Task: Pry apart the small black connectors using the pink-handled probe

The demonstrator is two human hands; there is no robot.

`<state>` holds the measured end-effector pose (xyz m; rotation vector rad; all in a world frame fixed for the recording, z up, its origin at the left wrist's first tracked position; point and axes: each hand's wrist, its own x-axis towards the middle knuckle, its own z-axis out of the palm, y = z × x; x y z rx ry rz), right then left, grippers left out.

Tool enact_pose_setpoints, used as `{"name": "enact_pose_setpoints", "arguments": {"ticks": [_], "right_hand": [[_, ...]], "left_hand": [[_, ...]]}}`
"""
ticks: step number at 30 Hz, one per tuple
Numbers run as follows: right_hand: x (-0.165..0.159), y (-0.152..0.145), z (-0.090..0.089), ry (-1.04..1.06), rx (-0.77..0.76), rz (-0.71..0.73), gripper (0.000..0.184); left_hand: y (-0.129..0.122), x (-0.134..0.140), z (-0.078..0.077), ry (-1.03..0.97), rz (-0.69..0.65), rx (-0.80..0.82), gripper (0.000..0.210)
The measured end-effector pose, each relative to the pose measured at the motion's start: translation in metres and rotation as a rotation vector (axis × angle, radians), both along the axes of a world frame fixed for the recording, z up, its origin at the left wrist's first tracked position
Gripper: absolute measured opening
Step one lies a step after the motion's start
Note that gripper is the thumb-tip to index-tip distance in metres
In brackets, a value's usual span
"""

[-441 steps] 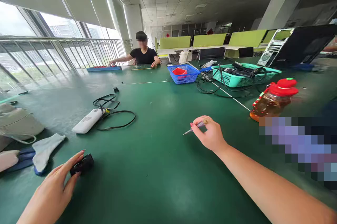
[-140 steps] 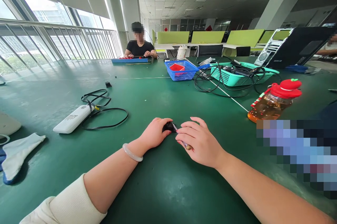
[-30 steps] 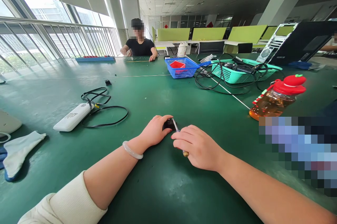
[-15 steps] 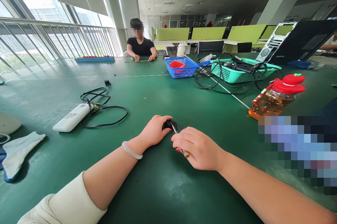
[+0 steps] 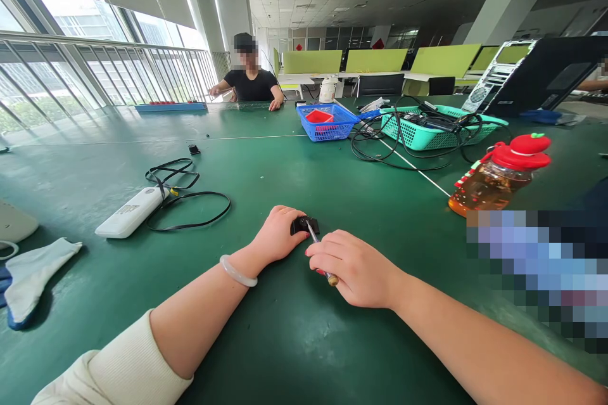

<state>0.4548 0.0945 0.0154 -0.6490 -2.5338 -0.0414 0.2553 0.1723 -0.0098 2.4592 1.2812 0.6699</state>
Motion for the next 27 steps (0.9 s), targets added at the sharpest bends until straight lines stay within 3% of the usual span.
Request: {"name": "enact_pose_setpoints", "arguments": {"ticks": [13,20,27], "right_hand": [[0.0,0.0014,-0.0002,0.118,0.064,-0.068,0.031],[0.0016,0.0043,-0.0027,0.171,-0.042,-0.175,0.018],[0.0003,-0.0004,0.0023,0.296,-0.036,-0.136,0.014]], "left_hand": [[0.001,-0.0015,-0.0038,0.0,0.013,0.006,0.03],[0.0011,-0.0019,-0.0046,-0.006,0.0,-0.001,0.032],[-0.0002,-0.0014,-0.0009,0.001,-0.013,-0.014,0.032]]}}
